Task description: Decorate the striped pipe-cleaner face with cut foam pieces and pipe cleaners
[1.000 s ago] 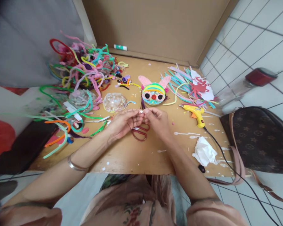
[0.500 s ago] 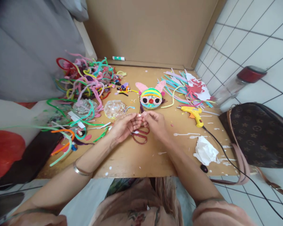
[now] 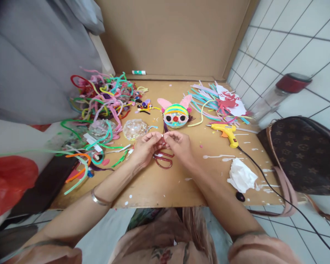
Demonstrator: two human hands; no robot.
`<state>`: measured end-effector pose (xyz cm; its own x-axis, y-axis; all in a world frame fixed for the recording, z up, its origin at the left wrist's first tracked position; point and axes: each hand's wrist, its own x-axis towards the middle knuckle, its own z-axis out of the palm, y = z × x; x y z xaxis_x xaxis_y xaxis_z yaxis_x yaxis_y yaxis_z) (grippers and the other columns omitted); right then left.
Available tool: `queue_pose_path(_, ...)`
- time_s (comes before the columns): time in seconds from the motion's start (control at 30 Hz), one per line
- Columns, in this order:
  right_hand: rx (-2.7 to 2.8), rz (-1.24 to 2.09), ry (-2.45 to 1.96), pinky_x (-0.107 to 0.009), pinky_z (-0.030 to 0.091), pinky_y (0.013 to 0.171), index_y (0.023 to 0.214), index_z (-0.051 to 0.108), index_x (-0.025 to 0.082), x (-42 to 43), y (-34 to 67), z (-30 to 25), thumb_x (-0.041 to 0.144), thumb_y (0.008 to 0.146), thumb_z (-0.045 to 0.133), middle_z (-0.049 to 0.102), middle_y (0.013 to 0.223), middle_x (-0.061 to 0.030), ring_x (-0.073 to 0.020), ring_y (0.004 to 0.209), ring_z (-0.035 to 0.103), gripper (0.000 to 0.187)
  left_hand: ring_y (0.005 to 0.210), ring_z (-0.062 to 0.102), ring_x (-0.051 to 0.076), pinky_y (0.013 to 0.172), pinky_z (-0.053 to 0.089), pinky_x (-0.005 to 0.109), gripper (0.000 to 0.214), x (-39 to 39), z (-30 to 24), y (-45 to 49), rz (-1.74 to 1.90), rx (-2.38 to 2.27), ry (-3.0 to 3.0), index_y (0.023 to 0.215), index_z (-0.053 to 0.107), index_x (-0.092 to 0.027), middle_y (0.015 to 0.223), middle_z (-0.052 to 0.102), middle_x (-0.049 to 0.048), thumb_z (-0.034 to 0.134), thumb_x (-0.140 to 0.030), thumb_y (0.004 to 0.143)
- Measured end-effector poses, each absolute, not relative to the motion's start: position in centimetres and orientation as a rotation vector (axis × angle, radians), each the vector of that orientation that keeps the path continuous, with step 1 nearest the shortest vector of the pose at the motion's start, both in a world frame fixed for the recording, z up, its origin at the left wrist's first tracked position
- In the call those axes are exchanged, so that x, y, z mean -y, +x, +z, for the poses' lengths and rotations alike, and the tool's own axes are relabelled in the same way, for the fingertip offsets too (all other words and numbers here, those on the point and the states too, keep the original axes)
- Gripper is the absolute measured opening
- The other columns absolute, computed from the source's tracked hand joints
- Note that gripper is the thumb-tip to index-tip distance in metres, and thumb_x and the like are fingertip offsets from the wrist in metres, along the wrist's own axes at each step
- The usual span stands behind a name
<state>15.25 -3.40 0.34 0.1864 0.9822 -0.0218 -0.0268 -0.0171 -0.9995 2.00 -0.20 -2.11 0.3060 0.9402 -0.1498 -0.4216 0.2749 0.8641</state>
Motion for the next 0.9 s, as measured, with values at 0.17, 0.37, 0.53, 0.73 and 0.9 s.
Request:
queue_pose_path(0.17,1.008,1.083,-1.315,-0.025,0.05,0.055,0.067,0.067,0.018,3.4,14.8,0.5,0.042,0.06,0.076,0.062,0.056,0.0025,-0.0096,0.051,0.055,0.027,0.056,0.054,0.007,0.062,0.049,0.023,0.036,0.3,-2.5,2.2,1.101,-0.754,0.857,0.073,0.062,-0.015,0.062,0.058,-0.0042,0.084,-0.042,0.064)
queue_pose_path(0.37,1.018,1.074,-1.309,-0.024,0.047,0.052,0.066,0.065,0.018,3.4,14.5,0.5,0.042,0.061,0.072,0.06,0.055,0.0032,-0.0087,0.05,0.052,0.025,0.061,0.058,0.008,0.067,0.051,0.024,0.038,0.5,-2.6,2.4,1.078,-0.74,0.842,0.074,0.062,-0.015,0.067,0.062,-0.0025,0.086,-0.043,0.063)
queue_pose_path(0.53,1.057,1.039,-1.325,-0.024,0.045,0.052,0.066,0.062,0.019,3.2,14.6,0.4,0.041,0.062,0.067,0.058,0.055,0.0034,-0.0091,0.05,0.051,0.023,0.06,0.057,0.008,0.066,0.049,0.023,0.04,0.7,-2.6,2.5,1.086,-0.757,0.866,0.073,0.063,-0.015,0.067,0.062,-0.0024,0.086,-0.044,0.061)
queue_pose_path(0.73,1.278,1.003,-1.328,-0.024,0.04,0.055,0.066,0.062,0.018,2.8,16.5,0.9,0.034,0.063,0.064,0.058,0.059,0.003,-0.0085,0.053,0.047,0.016,0.06,0.053,0.007,0.062,0.043,0.02,0.035,0.1,-1.9,1.6,1.057,-0.806,1.002,0.076,0.062,-0.015,0.067,0.06,-0.0023,0.08,-0.045,0.068)
queue_pose_path(0.9,1.476,1.057,-1.329,-0.023,0.033,0.054,0.068,0.061,0.017,2.8,17.7,1.5,0.034,0.068,0.063,0.053,0.059,0.0042,-0.0076,0.054,0.041,0.017,0.066,0.054,0.01,0.066,0.043,0.022,0.032,-0.7,-1.1,0.5,1.069,-0.839,1.326,0.079,0.063,-0.015,0.073,0.063,0.0002,0.072,-0.045,0.077)
